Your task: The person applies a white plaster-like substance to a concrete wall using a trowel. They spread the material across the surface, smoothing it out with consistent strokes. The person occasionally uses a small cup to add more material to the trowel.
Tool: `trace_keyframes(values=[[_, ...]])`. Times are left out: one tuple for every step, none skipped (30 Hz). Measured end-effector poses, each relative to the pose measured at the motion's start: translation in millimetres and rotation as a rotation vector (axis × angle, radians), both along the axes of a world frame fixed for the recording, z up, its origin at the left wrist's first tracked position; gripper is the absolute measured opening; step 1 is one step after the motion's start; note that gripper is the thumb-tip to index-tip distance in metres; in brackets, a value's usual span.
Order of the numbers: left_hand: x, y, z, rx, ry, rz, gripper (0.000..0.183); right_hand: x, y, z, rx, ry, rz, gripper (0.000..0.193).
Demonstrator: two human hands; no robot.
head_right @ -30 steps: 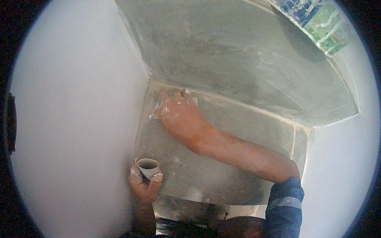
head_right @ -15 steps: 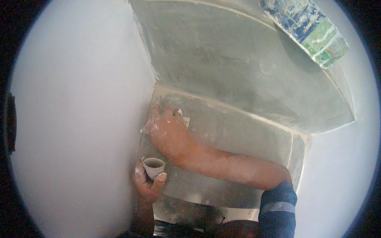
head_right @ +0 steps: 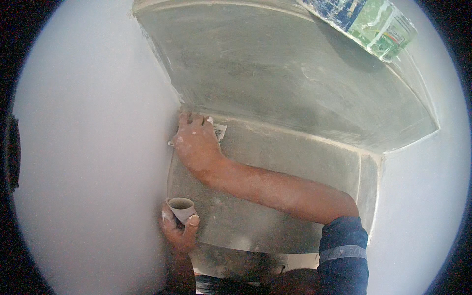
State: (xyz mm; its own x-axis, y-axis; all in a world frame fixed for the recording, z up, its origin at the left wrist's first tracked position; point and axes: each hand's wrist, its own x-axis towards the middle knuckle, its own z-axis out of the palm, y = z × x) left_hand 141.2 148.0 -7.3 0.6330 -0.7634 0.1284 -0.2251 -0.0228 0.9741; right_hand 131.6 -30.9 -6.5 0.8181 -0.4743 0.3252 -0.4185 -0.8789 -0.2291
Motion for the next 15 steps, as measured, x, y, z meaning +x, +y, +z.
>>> trace_keyframes(values=[[-1,1,-1,0.009,-0.008,0.004,0.033,-2,6,3,-0.005,0.019,0.004,0.020],[0,2,-2,0.019,-0.016,0.009,0.034,-4,11,6,-0.010,0.038,0.009,0.020],[0,3,-5,0.003,0.003,0.010,0.034,-6,16,9,0.030,0.078,0.022,0.020],[0,4,-8,-0.013,0.022,0.012,0.034,-8,21,12,0.070,0.119,0.034,0.021],[1,4,-10,-0.029,0.040,0.013,0.034,-9,22,14,0.110,0.161,0.047,0.021],[0,3,-9,-0.033,0.048,0.010,0.034,-8,16,10,0.078,0.111,0.032,0.021],[0,2,-6,-0.038,0.054,0.004,0.034,-5,6,3,0.044,0.060,0.013,0.022],[0,1,-4,-0.044,0.060,-0.003,0.034,-4,0,-1,0.009,0.009,-0.006,0.022],[0,2,-4,-0.036,0.036,0.006,0.034,-4,1,-1,-0.022,0.024,-0.011,0.022],[-1,2,-5,-0.029,0.011,0.015,0.034,-3,3,0,-0.055,0.038,-0.017,0.023],[-1,2,-5,-0.021,-0.013,0.024,0.033,-3,5,1,-0.087,0.053,-0.022,0.023],[-1,1,-6,-0.032,-0.018,0.026,0.033,-5,9,2,-0.065,0.066,-0.001,0.024],[-1,0,-7,-0.043,-0.022,0.028,0.034,-9,14,5,-0.043,0.078,0.019,0.024],[-1,-1,-7,-0.053,-0.026,0.030,0.034,-11,16,6,-0.020,0.091,0.040,0.025],[-1,-1,-6,-0.032,-0.016,0.019,0.034,-11,11,5,-0.044,0.067,0.027,0.024]])
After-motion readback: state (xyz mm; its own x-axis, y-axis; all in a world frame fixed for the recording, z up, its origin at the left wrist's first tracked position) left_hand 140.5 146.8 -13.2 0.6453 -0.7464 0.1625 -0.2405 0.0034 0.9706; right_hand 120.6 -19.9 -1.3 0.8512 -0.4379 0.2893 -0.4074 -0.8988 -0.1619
